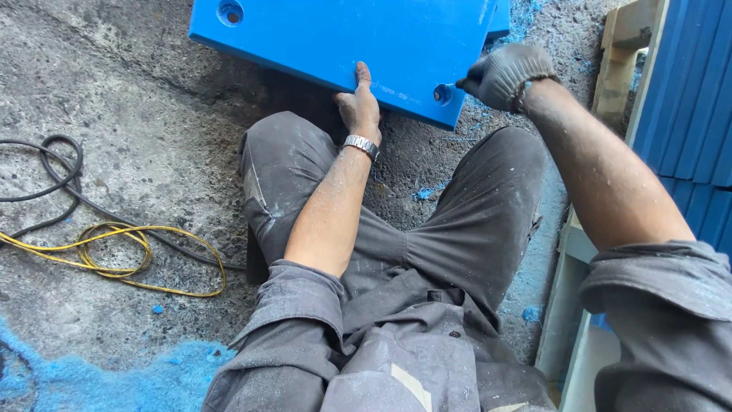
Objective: Deburring and cleaning holes in large blue plastic parts using a small tool while sitting on the floor.
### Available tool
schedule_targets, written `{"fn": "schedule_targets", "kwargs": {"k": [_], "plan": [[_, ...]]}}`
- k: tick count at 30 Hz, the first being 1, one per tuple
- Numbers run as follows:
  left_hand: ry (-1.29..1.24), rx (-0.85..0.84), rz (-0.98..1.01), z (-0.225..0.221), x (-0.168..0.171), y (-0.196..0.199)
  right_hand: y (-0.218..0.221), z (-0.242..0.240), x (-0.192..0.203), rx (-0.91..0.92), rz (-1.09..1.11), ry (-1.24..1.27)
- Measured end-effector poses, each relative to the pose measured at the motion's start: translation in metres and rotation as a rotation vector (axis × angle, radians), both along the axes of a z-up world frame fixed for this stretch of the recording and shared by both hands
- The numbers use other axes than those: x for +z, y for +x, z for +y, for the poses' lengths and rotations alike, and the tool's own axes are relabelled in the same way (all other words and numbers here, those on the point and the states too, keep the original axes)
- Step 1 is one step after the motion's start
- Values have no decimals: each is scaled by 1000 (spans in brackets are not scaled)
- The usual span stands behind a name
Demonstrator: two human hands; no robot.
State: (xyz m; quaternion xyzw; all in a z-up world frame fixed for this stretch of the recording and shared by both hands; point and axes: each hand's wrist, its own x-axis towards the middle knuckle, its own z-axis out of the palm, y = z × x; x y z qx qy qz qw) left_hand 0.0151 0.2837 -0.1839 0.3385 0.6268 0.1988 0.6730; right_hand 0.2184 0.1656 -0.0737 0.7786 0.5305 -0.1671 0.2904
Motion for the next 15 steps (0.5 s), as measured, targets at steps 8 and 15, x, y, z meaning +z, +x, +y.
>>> {"fn": "schedule_targets", "kwargs": {"k": [8, 15], "plan": [[31, -37, 49, -3, -19, 6, -63, -8, 12, -197, -7, -96], [29, -46, 100, -4, -11, 4, -67, 51, 6, -95, -33, -139]]}}
